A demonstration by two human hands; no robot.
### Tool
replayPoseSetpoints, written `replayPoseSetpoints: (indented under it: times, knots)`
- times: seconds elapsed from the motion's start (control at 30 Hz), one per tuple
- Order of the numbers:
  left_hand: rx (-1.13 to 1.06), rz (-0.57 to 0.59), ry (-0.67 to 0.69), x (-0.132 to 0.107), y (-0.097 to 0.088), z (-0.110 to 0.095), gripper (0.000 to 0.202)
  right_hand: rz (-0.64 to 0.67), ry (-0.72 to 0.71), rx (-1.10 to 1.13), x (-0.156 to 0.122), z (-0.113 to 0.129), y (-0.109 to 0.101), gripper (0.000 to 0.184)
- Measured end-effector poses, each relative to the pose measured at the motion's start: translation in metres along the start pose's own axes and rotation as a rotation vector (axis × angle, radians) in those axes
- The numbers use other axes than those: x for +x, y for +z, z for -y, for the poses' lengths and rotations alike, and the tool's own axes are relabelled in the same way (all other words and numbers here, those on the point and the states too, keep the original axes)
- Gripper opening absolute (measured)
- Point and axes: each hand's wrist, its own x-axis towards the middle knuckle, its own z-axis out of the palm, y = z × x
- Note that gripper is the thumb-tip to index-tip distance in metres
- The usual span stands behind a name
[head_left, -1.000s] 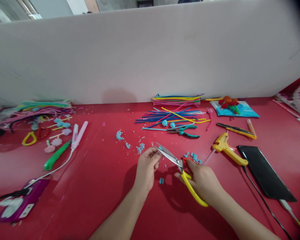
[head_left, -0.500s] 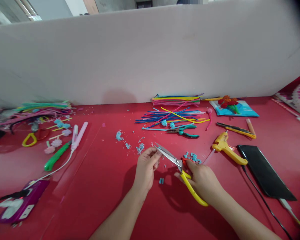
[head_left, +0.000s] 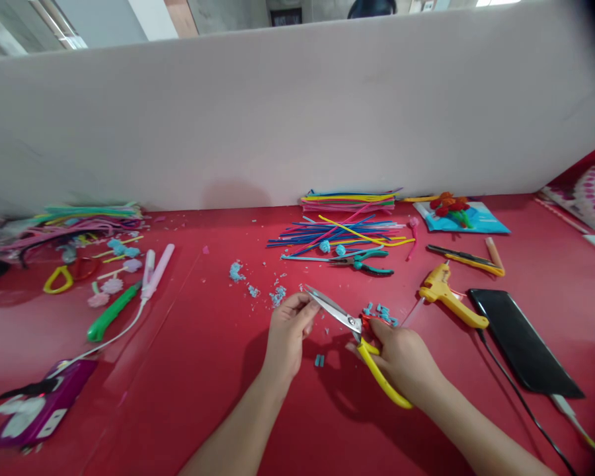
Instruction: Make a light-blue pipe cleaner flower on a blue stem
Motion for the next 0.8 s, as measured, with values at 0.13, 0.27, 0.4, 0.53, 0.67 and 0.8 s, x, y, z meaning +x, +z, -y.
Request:
replayPoseSetpoints:
  times: [0.13,0.27,0.4,0.53,0.67,0.8]
  knots:
    - [0.001,0.006,0.005,0.000,0.001,0.000,0.013,-0.014,-0.024,-0.003,0.002,-0.002,0.000,0.037]
    - [-0.019,0.031,-0.056,-0.002,0.003,0.000,0.014,-0.080,0.010,0.066,0.003,-0.001,-0.003,0.032]
    - [-0.028,0.076,-0.142,-0.003,0.006,0.001,0.015,-0.140,0.019,0.221,0.007,0.002,-0.010,0.027]
    - [0.009,0.157,-0.233,-0.005,0.007,0.005,0.017,-0.102,0.020,0.611,0.010,0.009,-0.016,0.024]
    - [0.118,0.342,-0.274,-0.009,0.011,0.007,0.019,-0.054,0.020,0.986,0.010,0.015,-0.020,0.024]
    - [0.188,0.422,-0.317,-0.011,0.013,0.006,0.019,0.037,0.061,1.076,0.008,0.013,-0.021,0.020]
